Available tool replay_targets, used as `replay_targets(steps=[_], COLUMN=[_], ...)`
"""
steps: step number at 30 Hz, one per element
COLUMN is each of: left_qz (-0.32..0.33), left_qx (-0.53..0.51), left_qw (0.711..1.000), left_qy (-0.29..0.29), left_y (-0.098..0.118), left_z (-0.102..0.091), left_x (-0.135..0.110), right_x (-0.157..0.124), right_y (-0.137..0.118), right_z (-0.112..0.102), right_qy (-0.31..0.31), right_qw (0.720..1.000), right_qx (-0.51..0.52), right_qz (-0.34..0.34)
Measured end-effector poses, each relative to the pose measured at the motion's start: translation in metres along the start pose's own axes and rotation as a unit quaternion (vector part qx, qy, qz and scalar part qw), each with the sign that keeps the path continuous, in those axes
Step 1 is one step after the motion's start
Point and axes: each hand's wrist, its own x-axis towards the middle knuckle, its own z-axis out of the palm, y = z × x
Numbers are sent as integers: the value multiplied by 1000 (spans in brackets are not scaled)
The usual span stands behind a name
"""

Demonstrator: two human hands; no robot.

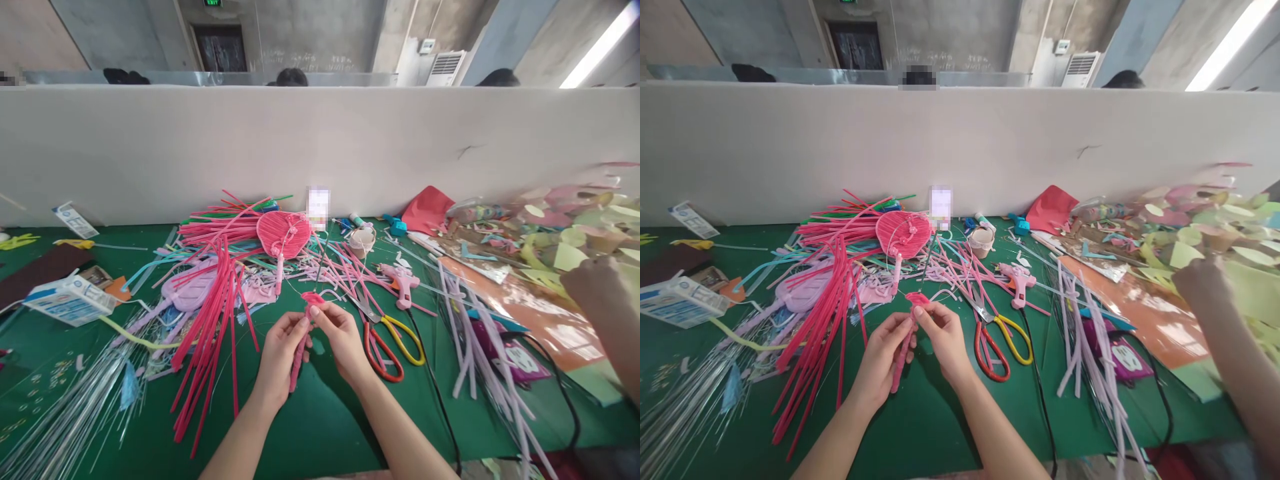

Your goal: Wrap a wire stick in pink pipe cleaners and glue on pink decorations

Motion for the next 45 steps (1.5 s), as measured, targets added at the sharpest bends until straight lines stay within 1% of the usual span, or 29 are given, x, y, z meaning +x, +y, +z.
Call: replay_targets(steps=[7, 12, 17, 21, 25, 32, 38, 45], left_qz=[-21, -35, -56, -62, -46, -21, -12, -20], left_qx=[-30, -35, -27, -19, -20, -28, -28, -32], left_qw=[999, 998, 997, 995, 997, 998, 997, 997], left_qy=[-12, -24, -54, -72, -63, -61, -64, -70], left_y=[-1, 1, 2, 1, 1, -2, -5, -5], left_z=[-1, 1, 1, 1, 1, 2, 5, 7], left_x=[2, 1, -1, -2, -2, 0, -1, -2], right_x=[0, 0, -1, -3, -3, -4, -7, -9], right_y=[0, 0, 2, 1, 0, -2, -5, -6], right_z=[0, 0, -1, -1, 0, 4, 9, 9], right_qy=[8, 29, 53, 59, 38, 5, 6, 20], right_qw=[1000, 999, 998, 997, 999, 997, 991, 989], right_qx=[-3, -3, -11, -14, 1, 69, 116, 126], right_qz=[4, -14, -35, -42, -25, 37, 68, 74])
